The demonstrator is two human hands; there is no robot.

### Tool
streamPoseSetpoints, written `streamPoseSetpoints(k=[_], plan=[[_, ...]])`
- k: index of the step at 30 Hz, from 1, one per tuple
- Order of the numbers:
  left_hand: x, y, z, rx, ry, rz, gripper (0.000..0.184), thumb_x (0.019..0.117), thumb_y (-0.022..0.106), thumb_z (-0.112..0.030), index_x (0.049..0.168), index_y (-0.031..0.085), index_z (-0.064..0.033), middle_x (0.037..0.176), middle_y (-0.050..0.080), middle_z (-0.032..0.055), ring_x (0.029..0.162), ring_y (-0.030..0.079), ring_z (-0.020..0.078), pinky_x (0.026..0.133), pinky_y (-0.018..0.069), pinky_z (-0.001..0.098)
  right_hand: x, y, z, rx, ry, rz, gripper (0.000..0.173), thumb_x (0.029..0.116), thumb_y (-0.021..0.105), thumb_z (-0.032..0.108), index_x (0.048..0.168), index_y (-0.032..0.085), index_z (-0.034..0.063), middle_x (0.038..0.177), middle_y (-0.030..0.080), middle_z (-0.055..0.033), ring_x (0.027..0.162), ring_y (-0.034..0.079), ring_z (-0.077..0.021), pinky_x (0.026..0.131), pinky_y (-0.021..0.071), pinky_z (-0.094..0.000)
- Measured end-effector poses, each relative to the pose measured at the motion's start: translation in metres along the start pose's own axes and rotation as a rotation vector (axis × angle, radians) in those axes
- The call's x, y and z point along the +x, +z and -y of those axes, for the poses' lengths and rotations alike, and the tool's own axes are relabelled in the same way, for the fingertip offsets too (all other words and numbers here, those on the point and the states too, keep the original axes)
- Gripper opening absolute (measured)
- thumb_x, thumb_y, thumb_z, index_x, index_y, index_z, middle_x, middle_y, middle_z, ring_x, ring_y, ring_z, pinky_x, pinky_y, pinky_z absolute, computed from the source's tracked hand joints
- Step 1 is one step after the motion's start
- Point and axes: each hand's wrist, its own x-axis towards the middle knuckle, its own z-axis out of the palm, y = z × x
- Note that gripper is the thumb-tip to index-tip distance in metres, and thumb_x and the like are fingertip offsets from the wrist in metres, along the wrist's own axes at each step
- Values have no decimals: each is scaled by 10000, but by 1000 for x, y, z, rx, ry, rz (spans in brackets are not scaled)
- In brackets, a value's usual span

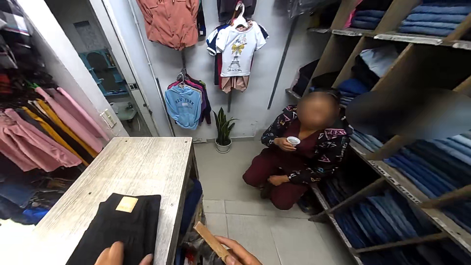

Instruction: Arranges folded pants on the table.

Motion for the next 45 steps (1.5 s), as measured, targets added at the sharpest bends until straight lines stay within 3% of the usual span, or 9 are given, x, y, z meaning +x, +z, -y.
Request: streamPoseSetpoints(k=[5, 10, 16, 19, 23, 26, 30, 35, 45], plan=[[2, -7, 1, -173, -98, 27, 461, 1027, 504, -310, 1283, 638, 49, 1193, 677, 293, 1152, 652, 441, 988, 480, 627, -6, 15, -5, -173, -138, 9, 459, 991, 509, 95, 1393, 498, -126, 1102, 712, -167, 862, 717, -144, 788, 604, -344], [-20, 36, 59, -1416, 42, -543, 139, 859, 488, -56, 927, 608, -39, 786, 700, -30, 748, 690, 24, 702, 592, 236, -6, 13, 0, -104, -168, -5, 531, 998, 487, 145, 1381, 374, -205, 1133, 692, -114, 826, 714, -82, 720, 619, -298], [-37, 52, 83, -2029, 577, -508, 135, 779, 713, -130, 891, 787, -149, 874, 783, 7, 847, 747, 72, 783, 614, 267, 12, 29, 26, -42, -256, 102, 436, 999, 486, 93, 1412, 482, -45, 1143, 727, -17, 869, 738, -113, 703, 640, -307], [-35, 54, 82, -1846, 424, -574, 104, 768, 750, -207, 857, 767, -156, 841, 772, -17, 799, 733, 48, 737, 608, 251, 29, 47, 40, -45, -333, 167, 446, 1033, 515, 188, 1439, 501, 3, 1197, 714, -30, 943, 728, -130, 764, 633, -306], [-36, 64, 71, -408, 461, -389, 543, 1002, 500, -433, 1285, 667, -1, 1360, 651, 143, 1294, 598, 252, 1106, 454, 454, 52, 75, 54, -223, -513, 242, 532, 1030, 531, 326, 1443, 505, -8, 1299, 668, -89, 1085, 683, -138, 923, 591, -320], [-58, 80, 48, 125, 611, -442, 390, 1004, 542, -384, 1210, 721, -105, 1248, 722, 99, 1237, 652, 283, 1056, 486, 553, 68, 116, 62, -567, -762, 474, 455, 1056, 491, 412, 1439, 586, 186, 1278, 661, -118, 1158, 641, -176, 998, 542, -372], [-72, 91, 51, 87, 891, -429, 241, 946, 609, -43, 1062, 788, -155, 1163, 757, 4, 1125, 701, 175, 993, 547, 358, 98, 175, 59, -914, -866, 798, 411, 1028, 584, 254, 1433, 584, 321, 1172, 657, -231, 1070, 644, -413, 878, 549, -547], [-60, 102, 57, 22, 959, -373, 282, 983, 555, -12, 1135, 766, -121, 1481, 588, 17, 1444, 469, 212, 1180, 381, 364, 211, 160, 79, -1210, -636, 408, 417, 1004, 640, 215, 1418, 614, 251, 1089, 657, -295, 982, 649, -488, 818, 542, -623], [-66, 87, 55, -152, 883, -237, 267, 952, 547, 71, 1107, 749, -8, 1419, 635, 82, 1393, 533, 252, 1164, 403, 382, 171, 138, 72, -1165, -808, 561, 420, 992, 626, 194, 1404, 621, 275, 1013, 697, -228, 887, 697, -415, 728, 583, -571]])
